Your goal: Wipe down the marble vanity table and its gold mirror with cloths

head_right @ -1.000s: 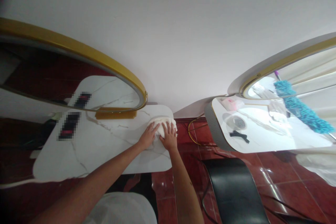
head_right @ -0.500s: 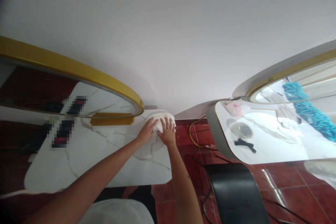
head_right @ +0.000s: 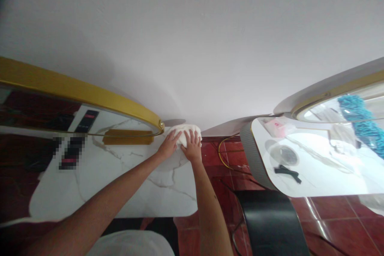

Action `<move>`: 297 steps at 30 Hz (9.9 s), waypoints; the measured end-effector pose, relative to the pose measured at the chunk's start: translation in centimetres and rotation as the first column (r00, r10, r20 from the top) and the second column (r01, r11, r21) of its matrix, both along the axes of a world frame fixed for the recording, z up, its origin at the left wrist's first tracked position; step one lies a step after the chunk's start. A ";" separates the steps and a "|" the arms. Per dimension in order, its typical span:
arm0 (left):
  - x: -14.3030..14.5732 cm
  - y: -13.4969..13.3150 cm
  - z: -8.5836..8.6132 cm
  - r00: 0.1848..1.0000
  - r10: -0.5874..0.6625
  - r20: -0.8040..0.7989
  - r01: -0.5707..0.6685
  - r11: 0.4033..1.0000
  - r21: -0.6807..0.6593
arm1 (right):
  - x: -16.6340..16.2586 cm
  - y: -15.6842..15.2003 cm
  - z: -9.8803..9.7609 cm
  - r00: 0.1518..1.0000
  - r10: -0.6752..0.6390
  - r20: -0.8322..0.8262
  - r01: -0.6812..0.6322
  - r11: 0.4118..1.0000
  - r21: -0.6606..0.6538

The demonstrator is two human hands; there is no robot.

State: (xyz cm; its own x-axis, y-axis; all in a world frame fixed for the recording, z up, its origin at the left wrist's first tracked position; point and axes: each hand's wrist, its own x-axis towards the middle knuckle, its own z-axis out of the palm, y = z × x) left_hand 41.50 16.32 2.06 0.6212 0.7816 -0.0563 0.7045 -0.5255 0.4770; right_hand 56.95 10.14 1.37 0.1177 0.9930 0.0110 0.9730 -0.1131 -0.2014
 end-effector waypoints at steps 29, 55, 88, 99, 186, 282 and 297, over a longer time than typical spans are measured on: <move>-6.2 -10.4 0.0 0.999 -0.010 0.037 0.013 0.998 -0.061 | -6.5 -10.4 1.0 0.996 -0.075 0.042 0.080 0.990 -0.115; -24.8 -20.1 0.1 0.998 0.063 0.020 -0.063 0.998 -0.026 | -24.4 -18.4 1.2 0.999 0.014 0.051 -0.003 0.979 -0.204; -3.9 -21.3 -0.6 0.989 -0.052 -0.137 0.063 0.995 0.071 | -2.0 -21.3 1.5 0.998 0.058 -0.012 -0.060 0.982 -0.182; -1.7 -16.4 0.3 1.000 -0.013 -0.015 0.012 0.998 -0.054 | -0.8 -15.8 2.1 0.998 0.055 0.030 -0.049 0.982 -0.184; -31.9 -23.8 -0.1 0.998 0.042 0.038 -0.037 0.992 -0.119 | -28.0 -21.9 1.2 0.984 0.174 -0.030 -0.176 0.953 -0.246; -35.6 -6.7 0.1 0.992 0.076 0.098 -0.071 0.996 -0.055 | -32.4 -5.2 2.1 0.989 0.127 -0.072 -0.137 0.977 -0.163; -40.0 -15.2 -0.2 0.994 -0.108 0.034 0.109 0.993 -0.037 | -31.2 -15.1 3.2 0.943 0.269 -0.193 -0.319 0.896 -0.308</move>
State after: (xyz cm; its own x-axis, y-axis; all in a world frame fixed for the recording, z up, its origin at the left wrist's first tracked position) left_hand 1.55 1.09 1.86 0.7044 0.7070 -0.0636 0.6281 -0.5791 0.5198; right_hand 25.71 -4.98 4.52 -0.2048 0.9255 -0.3187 0.9359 0.0898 -0.3407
